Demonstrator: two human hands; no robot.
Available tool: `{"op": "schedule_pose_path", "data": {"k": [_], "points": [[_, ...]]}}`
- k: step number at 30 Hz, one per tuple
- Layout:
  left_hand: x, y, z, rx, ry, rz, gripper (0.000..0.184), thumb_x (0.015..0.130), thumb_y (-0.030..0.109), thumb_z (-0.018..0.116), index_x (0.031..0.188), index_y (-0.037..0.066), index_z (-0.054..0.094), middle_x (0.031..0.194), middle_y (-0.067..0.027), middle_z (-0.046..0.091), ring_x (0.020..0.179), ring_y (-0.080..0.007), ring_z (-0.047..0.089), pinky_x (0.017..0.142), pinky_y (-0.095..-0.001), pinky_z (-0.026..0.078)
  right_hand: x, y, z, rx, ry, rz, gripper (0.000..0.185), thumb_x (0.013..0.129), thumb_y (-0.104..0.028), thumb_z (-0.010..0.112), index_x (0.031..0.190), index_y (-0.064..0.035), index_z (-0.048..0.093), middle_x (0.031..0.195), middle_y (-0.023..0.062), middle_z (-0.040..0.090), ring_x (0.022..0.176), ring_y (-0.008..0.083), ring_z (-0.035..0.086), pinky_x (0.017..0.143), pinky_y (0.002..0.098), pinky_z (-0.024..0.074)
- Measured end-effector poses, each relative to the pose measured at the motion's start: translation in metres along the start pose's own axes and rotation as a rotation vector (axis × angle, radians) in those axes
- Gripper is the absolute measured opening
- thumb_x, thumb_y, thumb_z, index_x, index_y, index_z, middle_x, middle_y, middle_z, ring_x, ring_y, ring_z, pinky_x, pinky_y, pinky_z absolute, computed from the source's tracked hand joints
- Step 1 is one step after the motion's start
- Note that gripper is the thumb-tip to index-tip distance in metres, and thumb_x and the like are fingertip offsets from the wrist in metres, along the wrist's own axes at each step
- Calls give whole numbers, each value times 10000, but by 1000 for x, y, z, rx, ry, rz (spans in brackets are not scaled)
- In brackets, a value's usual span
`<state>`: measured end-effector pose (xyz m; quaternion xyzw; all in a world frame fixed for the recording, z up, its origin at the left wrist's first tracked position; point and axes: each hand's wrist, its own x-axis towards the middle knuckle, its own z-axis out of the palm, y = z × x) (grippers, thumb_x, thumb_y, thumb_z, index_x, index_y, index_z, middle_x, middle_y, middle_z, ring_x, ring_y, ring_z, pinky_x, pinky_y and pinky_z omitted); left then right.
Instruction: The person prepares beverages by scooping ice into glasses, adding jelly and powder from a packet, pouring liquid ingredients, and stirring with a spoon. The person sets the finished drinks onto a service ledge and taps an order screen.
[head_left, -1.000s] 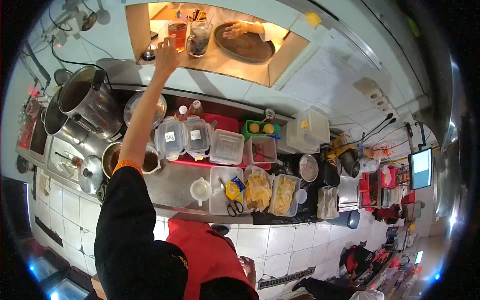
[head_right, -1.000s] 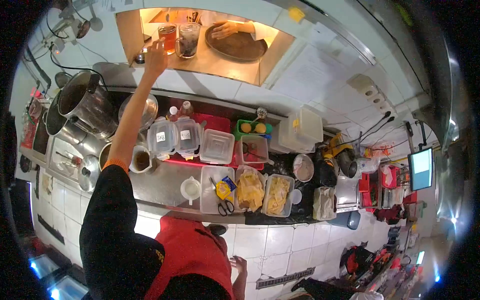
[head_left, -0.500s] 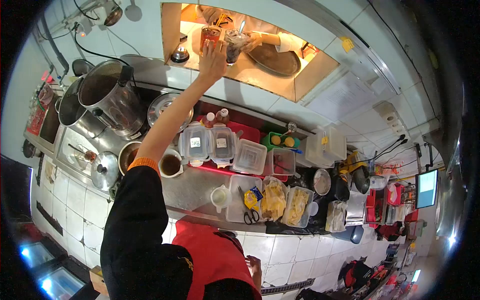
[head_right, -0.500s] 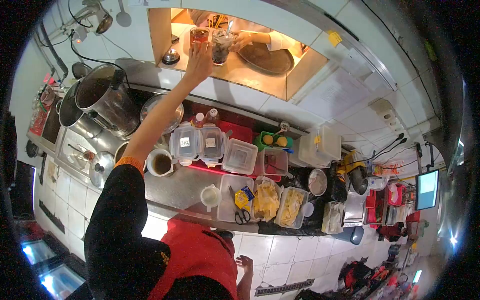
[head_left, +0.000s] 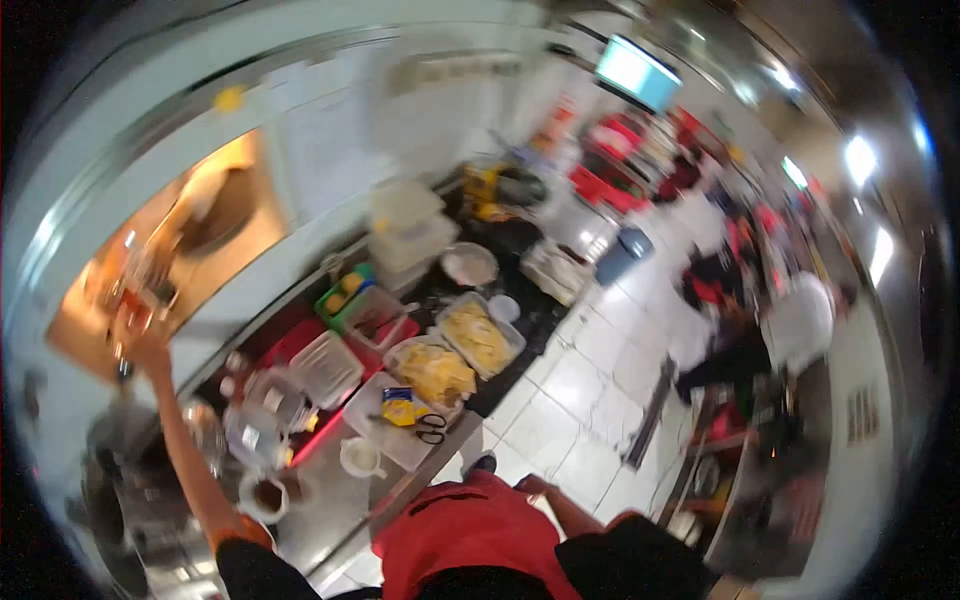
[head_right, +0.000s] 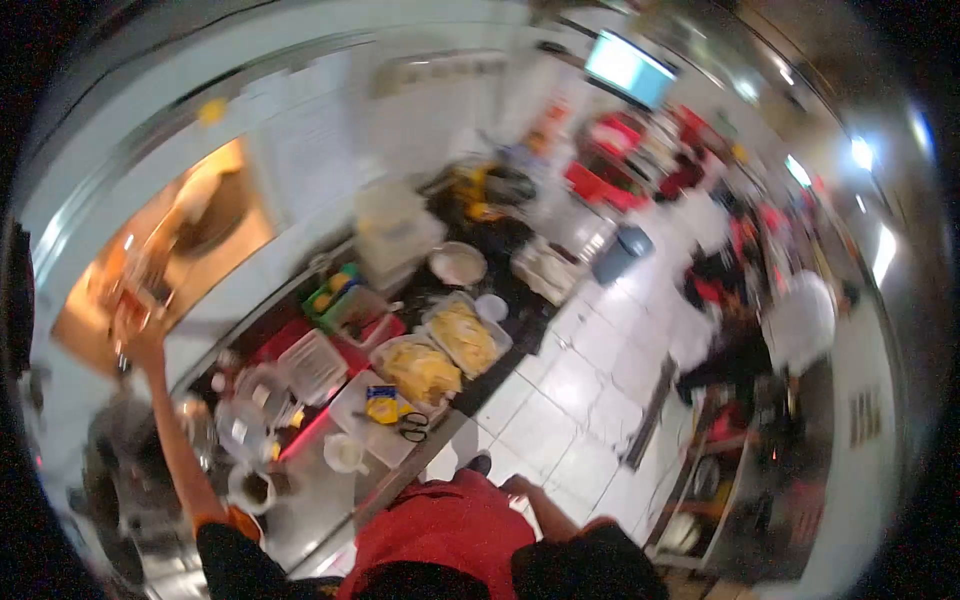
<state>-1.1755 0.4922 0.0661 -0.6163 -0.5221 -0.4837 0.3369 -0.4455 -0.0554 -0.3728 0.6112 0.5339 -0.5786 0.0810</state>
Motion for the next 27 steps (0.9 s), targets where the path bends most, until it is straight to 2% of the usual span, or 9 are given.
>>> {"op": "schedule_pose_path", "data": {"k": [2,6,10,13,15,19,21,25,27], "points": [[-7,-24,8,412,-124,115,572,895,425,638,1295,26,554,1388,-167,517,1185,-347,555,970,-471,459,-40,-53,-10,423,98,438,345,901,-438,603,1116,-198,727,987,51,724,839,196,704,673,361,611],[-39,-65,36,644,-493,-25,498,913,238,564,1354,16,495,1421,-162,479,1166,-360,568,948,-470,473,-44,-43,2,116,97,217,330,895,-386,612,1149,-196,701,987,40,719,856,196,713,610,333,615],[-32,-34,25,675,-442,-92,413,866,217,536,1211,0,599,1306,-160,584,1058,-383,613,867,-478,508,10,30,39,-47,100,210,432,870,-255,590,1301,-224,592,1030,57,712,946,170,702,672,294,621],[-35,-35,21,929,-234,260,364,837,217,568,1134,16,629,1200,-190,632,974,-361,632,811,-473,518,7,54,39,7,159,111,358,949,-332,554,1155,-67,678,1076,78,705,886,231,715,657,346,633],[-29,-30,21,613,-562,-201,442,820,164,556,1219,-27,566,1292,-221,550,1039,-412,608,920,-490,496,-35,16,14,330,127,353,328,932,-352,554,1127,-137,707,1072,82,704,908,205,705,680,326,634],[-46,-48,24,592,-663,-269,425,785,233,630,1133,-9,607,1181,-242,598,1041,-405,609,920,-497,497,-81,4,-28,373,124,339,342,950,-355,522,1158,-148,695,1048,93,715,884,221,712,673,353,628],[-53,-16,8,506,-600,-286,385,789,224,642,1108,9,615,1134,-229,613,1039,-400,609,916,-491,494,-13,107,-2,-721,167,-183,332,947,-338,509,1214,-203,652,1014,64,722,871,281,705,731,408,568],[-80,70,-41,66,-558,-260,239,811,111,664,1034,36,621,1026,-173,633,1016,-370,605,873,-465,482,-6,174,-10,462,99,-86,262,951,-264,548,1121,-144,705,1015,32,731,873,188,704,747,333,585],[-109,122,-61,-84,-574,-215,195,834,86,662,1011,19,616,1004,-164,629,970,-346,613,853,-428,481,-44,143,-44,753,164,275,298,941,-280,596,1092,-47,703,975,98,733,748,211,706,550,363,604]]}}
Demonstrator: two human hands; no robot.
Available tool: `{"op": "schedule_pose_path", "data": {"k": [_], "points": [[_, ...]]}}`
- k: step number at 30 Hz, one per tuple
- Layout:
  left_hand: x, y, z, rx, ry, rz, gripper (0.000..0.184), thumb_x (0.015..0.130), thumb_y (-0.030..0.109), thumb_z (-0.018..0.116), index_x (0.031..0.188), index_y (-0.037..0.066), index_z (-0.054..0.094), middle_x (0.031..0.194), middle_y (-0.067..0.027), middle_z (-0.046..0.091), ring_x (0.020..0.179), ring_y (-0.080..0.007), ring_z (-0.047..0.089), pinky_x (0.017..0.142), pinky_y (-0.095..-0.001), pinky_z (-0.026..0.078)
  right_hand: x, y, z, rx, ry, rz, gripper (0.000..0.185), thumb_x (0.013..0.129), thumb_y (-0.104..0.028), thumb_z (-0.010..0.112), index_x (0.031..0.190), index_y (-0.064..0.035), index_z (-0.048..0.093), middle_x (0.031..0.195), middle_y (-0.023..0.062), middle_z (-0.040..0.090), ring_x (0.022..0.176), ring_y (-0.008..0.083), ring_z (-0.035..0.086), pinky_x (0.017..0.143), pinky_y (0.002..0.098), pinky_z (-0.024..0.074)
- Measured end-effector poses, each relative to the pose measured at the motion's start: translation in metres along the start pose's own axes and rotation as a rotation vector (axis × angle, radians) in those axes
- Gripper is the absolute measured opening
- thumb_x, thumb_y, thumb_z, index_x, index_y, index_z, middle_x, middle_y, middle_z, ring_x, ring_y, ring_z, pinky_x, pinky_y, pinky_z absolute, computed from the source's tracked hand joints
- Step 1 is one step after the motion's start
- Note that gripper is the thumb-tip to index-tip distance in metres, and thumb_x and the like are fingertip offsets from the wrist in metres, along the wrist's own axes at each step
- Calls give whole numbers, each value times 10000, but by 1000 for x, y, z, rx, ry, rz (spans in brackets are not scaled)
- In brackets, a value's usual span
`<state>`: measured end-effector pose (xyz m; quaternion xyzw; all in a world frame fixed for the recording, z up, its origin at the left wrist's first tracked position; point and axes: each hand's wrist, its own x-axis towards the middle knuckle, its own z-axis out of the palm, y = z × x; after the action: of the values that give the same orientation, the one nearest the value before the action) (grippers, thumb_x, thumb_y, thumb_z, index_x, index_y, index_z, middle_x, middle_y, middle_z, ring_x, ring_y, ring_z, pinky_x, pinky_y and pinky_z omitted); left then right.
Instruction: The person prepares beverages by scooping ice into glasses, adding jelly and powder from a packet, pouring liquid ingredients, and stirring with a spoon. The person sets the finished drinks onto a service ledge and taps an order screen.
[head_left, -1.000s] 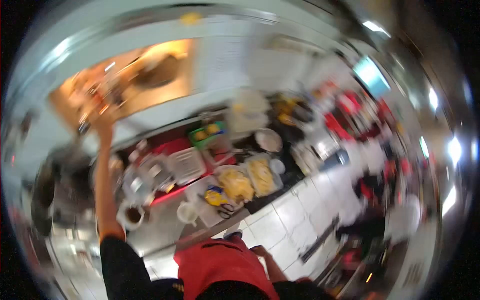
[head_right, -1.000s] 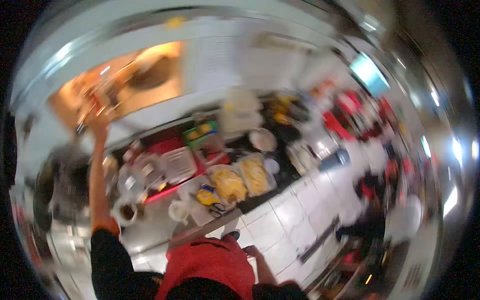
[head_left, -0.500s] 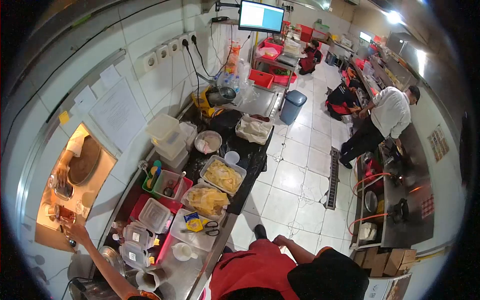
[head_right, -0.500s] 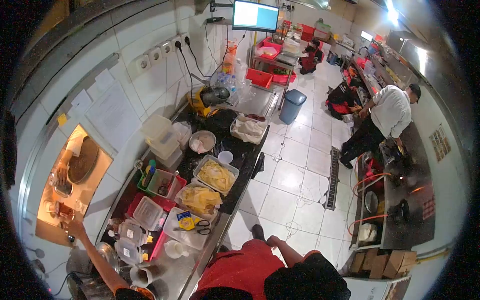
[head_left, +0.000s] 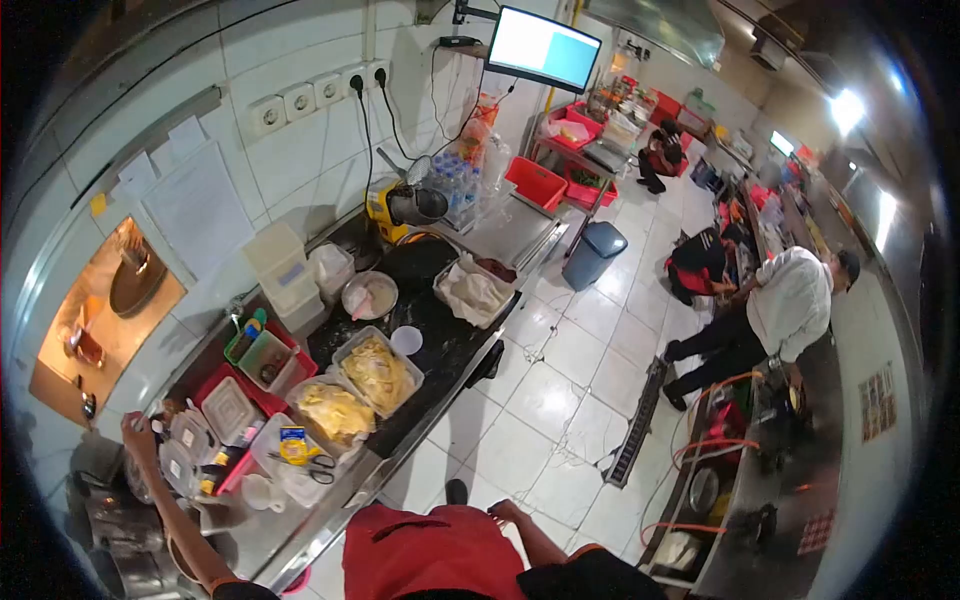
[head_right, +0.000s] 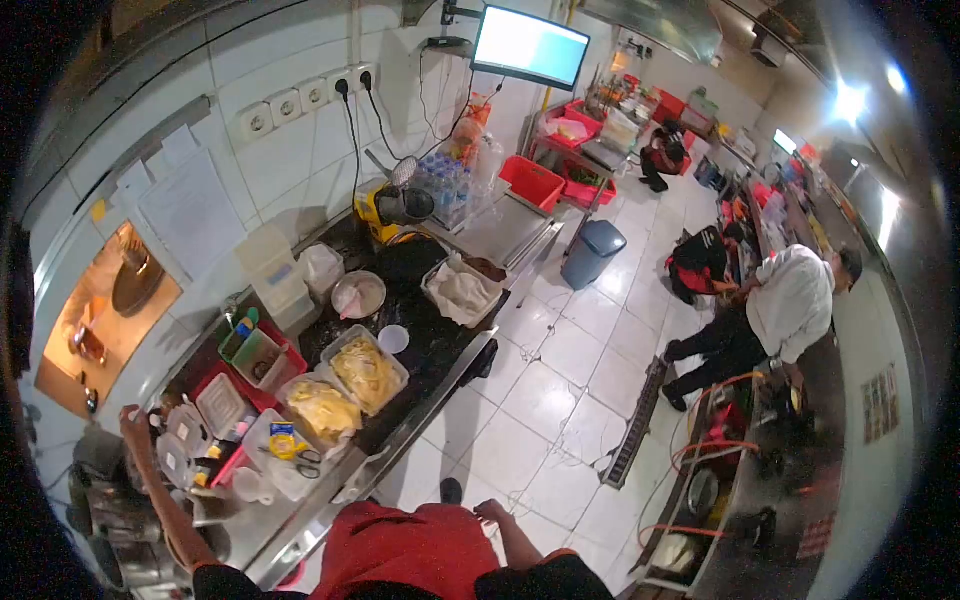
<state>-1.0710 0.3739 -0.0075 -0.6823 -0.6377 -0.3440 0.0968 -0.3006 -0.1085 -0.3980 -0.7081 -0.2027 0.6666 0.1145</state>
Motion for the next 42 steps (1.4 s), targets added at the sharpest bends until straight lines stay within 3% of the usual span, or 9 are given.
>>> {"op": "schedule_pose_path", "data": {"k": [4,8,9,10,23,29,30,39,42], "points": [[-111,106,24,-18,-249,-154,320,929,133,552,1211,-16,576,1162,-171,639,1064,-250,612,858,-388,484,7,36,-28,218,-12,100,285,959,-294,587,1039,-37,682,973,95,735,758,209,708,636,375,598],[-285,249,51,-827,-1398,-672,270,896,140,544,1087,-33,624,851,-184,712,677,-274,701,585,-322,559,26,58,-50,93,-135,247,296,967,-351,587,1053,-81,674,1034,91,733,846,248,722,722,426,582],[-290,323,16,-1168,-1522,-649,296,874,192,589,1095,0,636,865,-159,723,718,-242,705,606,-341,562,36,60,-53,36,-173,263,303,970,-359,580,1065,-86,670,1054,95,729,849,251,722,733,434,576],[-344,324,41,-427,-1582,-85,345,853,263,637,1130,57,637,900,-147,726,755,-233,706,620,-370,562,54,68,-55,30,-176,253,303,970,-359,580,1065,-86,670,1054,95,729,849,251,722,733,434,576],[-517,259,96,-106,-1346,-293,345,850,364,618,962,44,686,927,-183,715,833,-316,695,726,-408,560,112,-38,-77,-333,-298,-502,348,963,-348,536,1106,-46,636,1101,89,715,867,221,718,660,386,584],[-544,265,115,-73,-1219,97,386,849,410,609,885,38,709,939,-200,710,869,-354,690,775,-426,559,32,-63,-95,-144,-125,29,358,973,-351,493,1095,-49,641,1153,86,700,882,209,710,682,351,577],[-536,281,131,-317,-1021,-288,364,836,401,615,868,53,716,931,-179,715,881,-361,685,792,-430,554,34,-57,-95,-191,-137,72,363,973,-360,492,1127,-62,632,1168,82,696,935,206,700,705,356,572],[-498,308,166,-437,-1003,-382,311,846,380,606,951,116,732,1026,-145,708,1008,-327,660,854,-430,528,12,5,-89,-231,-48,145,289,910,-362,617,996,-111,731,935,17,734,762,176,699,624,327,591],[-519,284,177,85,-1478,179,302,821,351,606,919,94,731,993,-165,711,902,-354,687,820,-452,544,30,20,-88,-1109,-188,-499,302,857,-371,683,988,-104,736,907,23,724,700,170,683,576,306,593]]}}
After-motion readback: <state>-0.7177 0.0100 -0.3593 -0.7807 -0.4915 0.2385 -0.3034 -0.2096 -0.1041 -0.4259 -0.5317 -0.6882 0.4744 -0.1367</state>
